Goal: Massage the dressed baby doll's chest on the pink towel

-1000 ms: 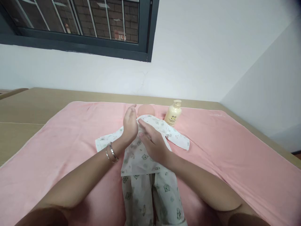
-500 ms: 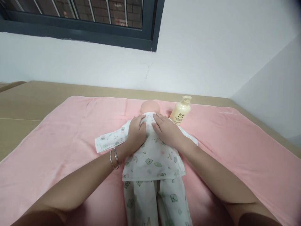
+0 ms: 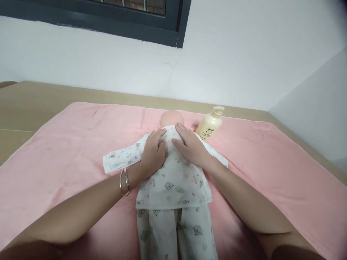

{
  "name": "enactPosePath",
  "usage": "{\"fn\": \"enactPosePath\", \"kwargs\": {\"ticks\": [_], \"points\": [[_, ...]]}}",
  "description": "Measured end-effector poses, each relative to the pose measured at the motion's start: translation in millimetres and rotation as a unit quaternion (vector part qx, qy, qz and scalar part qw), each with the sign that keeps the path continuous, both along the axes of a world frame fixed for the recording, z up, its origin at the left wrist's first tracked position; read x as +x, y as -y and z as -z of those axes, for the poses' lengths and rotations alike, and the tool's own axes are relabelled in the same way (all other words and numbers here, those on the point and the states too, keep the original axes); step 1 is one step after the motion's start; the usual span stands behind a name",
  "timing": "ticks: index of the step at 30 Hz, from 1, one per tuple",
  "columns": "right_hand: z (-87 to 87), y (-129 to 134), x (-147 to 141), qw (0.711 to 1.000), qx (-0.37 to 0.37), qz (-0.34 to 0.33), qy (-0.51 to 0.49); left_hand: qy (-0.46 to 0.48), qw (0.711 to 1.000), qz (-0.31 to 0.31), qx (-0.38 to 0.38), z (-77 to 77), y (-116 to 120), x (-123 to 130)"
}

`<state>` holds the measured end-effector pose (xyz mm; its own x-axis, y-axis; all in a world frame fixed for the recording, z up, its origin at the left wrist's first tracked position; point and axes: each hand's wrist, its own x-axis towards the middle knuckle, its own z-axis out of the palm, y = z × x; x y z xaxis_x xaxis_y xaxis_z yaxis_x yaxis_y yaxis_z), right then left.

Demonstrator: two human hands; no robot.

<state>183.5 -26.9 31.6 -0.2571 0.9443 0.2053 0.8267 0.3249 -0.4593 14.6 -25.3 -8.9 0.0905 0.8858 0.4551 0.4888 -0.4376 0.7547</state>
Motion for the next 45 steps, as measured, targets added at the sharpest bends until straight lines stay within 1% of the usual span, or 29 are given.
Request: {"fn": "enactPosePath", "kwargs": {"ticks": [3, 5, 7, 9, 13, 14, 16, 18, 21, 23, 28, 32, 35, 39, 45], "points": [[-1.1, 19, -10, 0.999, 0.025, 0.003, 0.037, -0.004, 1.000, 0.000, 0.008, 3.1, -1, -2], [0.0, 33, -17, 0.996, 0.059, -0.033, 0.062, -0.001, 1.000, 0.000, 0.016, 4.8, -2, -2], [1.5, 38, -20, 0.991, 0.081, -0.084, 0.070, 0.004, 1.000, 0.001, 0.020, 5.5, -3, -2], [2.5, 31, -15, 0.988, 0.074, -0.117, 0.065, 0.009, 1.000, -0.002, 0.013, 4.6, -2, -1], [3.1, -1, 5, 0.991, 0.021, -0.126, 0.036, 0.012, 1.000, -0.007, 0.000, 1.1, 0, -1], [3.4, -6, 8, 0.992, 0.017, -0.125, 0.030, 0.011, 1.000, -0.005, 0.000, 0.7, 1, -1], [4.2, -6, 9, 0.993, 0.030, -0.115, 0.029, 0.010, 1.000, -0.002, 0.002, 0.9, 0, -1], [5.1, 2, 4, 0.991, 0.064, -0.104, 0.047, 0.013, 1.000, -0.003, 0.005, 2.0, -2, -1], [5.5, 13, -4, 0.983, 0.102, -0.129, 0.077, 0.019, 1.000, 0.002, 0.015, 3.2, -4, -1], [5.6, 12, -4, 0.983, 0.093, -0.139, 0.071, 0.020, 1.000, 0.005, 0.018, 2.8, -4, -1], [7.4, -9, 8, 0.993, 0.032, -0.109, -0.011, 0.004, 1.000, -0.003, 0.003, -0.1, -1, -1], [6.8, -13, 11, 0.993, 0.022, -0.103, -0.045, -0.004, 1.000, -0.021, -0.007, -0.8, 0, 0], [7.2, -11, 10, 0.994, 0.035, -0.084, -0.061, -0.005, 1.000, -0.027, -0.009, -1.0, 0, 0], [10.8, -9, 10, 0.993, 0.083, -0.058, -0.056, -0.002, 1.000, -0.023, -0.009, -1.4, 1, 0], [10.4, -6, 10, 0.991, 0.113, -0.071, -0.031, -0.004, 1.000, -0.023, -0.004, 0.0, 1, -1]]}}
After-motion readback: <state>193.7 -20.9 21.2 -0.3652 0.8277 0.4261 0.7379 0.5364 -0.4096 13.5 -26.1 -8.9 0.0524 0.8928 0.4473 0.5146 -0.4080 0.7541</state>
